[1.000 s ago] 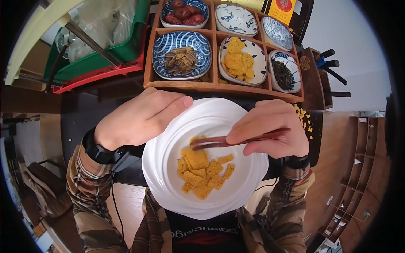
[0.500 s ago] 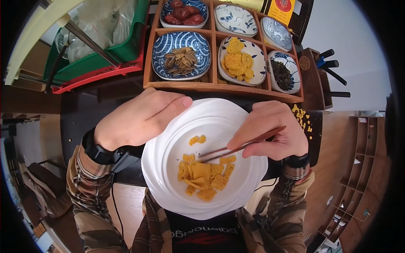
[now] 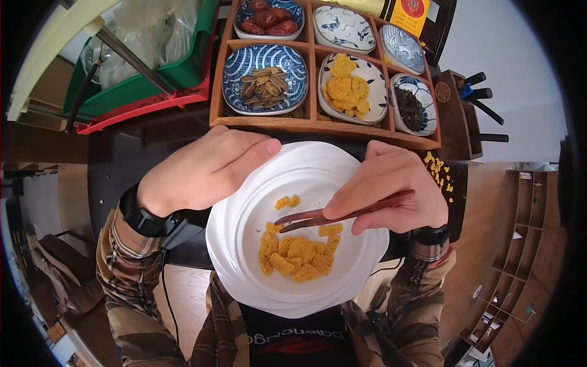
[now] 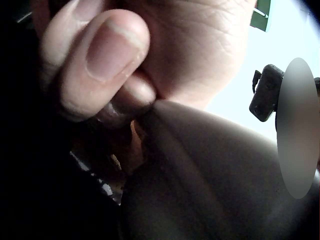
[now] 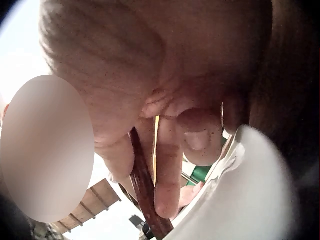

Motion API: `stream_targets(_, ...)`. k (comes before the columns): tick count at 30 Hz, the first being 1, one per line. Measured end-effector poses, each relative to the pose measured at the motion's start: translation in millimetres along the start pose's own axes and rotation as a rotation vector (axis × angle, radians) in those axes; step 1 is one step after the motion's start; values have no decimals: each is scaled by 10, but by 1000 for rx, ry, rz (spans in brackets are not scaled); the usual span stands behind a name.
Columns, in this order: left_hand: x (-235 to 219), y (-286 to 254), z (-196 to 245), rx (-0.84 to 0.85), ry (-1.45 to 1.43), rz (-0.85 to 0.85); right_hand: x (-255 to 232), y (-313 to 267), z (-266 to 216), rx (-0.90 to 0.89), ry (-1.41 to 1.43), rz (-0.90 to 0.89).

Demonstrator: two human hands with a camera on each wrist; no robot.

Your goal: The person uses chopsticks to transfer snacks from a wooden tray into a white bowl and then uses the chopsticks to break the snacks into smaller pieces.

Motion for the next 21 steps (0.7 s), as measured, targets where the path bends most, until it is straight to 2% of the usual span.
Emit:
stream_targets(4, -3, 0, -1, 83, 53, 32, 1, -6, 0, 59, -30, -78)
stream_targets(9, -10, 1, 3, 51, 14, 28, 16, 14, -12, 18, -50, -105)
stream_targets(11, -17, 5, 27, 54, 12, 21, 29, 14, -10, 1, -29, -62)
stream_targets(16, -44, -3, 80, -78, -30, -43, -27, -16, 7, 24, -37, -13)
stream_targets(21, -28, -3, 72, -67, -53, -25, -33, -18, 1, -13, -32, 42)
Point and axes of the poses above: each hand's wrist, its own y-axis towards the middle knuckle, its own x-axis out of the palm, z = x × y, the point moved 3 cm from there along y, towards the middle knuckle, and after that the axes turned 10 degrees about -z, right-handed, at the moved point
